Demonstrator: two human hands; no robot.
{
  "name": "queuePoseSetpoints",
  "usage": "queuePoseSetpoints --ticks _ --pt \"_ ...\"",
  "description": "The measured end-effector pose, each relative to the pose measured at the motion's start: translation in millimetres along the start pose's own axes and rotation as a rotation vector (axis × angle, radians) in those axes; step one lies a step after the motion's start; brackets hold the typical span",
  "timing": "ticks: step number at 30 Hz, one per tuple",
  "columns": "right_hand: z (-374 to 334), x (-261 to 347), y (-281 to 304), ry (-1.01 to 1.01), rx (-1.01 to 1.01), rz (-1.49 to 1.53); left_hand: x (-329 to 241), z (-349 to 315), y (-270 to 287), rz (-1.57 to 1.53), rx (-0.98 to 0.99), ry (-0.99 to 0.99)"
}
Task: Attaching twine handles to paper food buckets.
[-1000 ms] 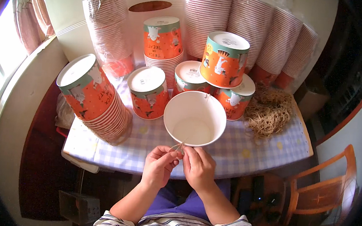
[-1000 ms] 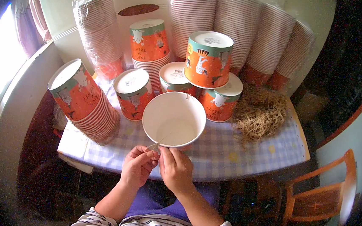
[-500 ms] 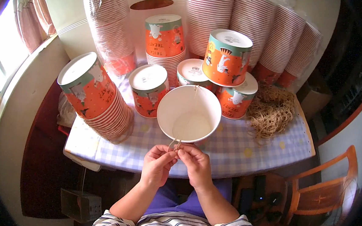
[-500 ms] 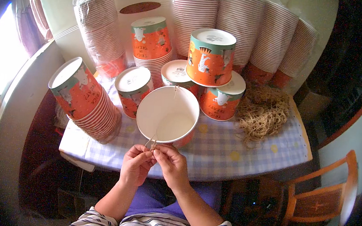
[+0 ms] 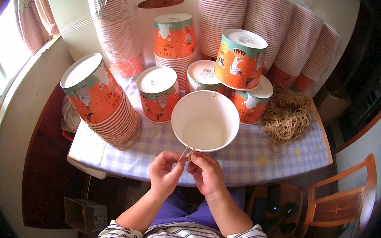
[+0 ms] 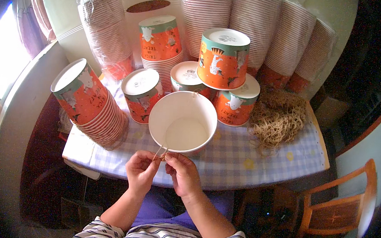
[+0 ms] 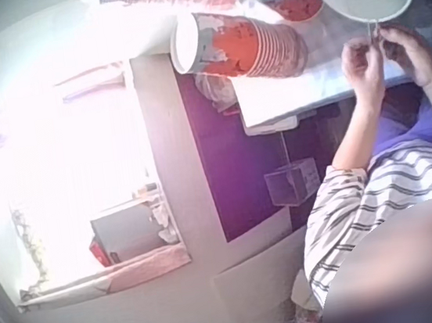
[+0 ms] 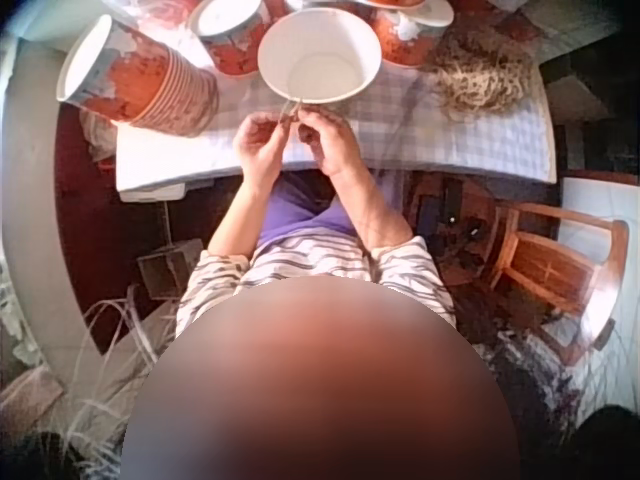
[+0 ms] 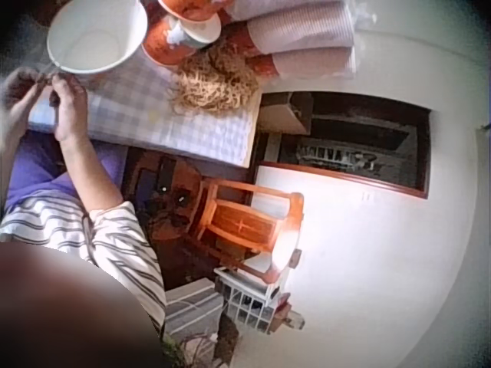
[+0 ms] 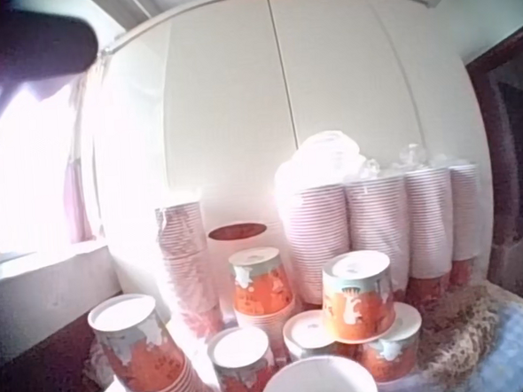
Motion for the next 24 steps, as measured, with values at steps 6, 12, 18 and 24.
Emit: queuePoseSetpoints --ticks 6,12,18,24 --pt "-2 1 0 0.014 -0.027 0.002 -16 0 -3 0.262 -0.021 -0.272" --pt "-2 2 6 0.062 -0.047 0.002 -24 -2 -10 0.345 0.015 -0.375" --pt "-2 2 10 0.085 -0.034 -0.012 -40 -2 -11 0.531 -0.080 -0.505" --pt "-3 3 9 0.105 -0.031 -0.027 -46 -2 -13 0.581 -0.059 -0.569"
Point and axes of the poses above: each hand's wrist, its own z-axis towards the middle knuckle, its own y-axis out of the back of the hand, x = y × z, the point moved 8 cm from there along z, towards the middle knuckle, and after that the axes turned 14 degrees about z, right-handed, at the moved point
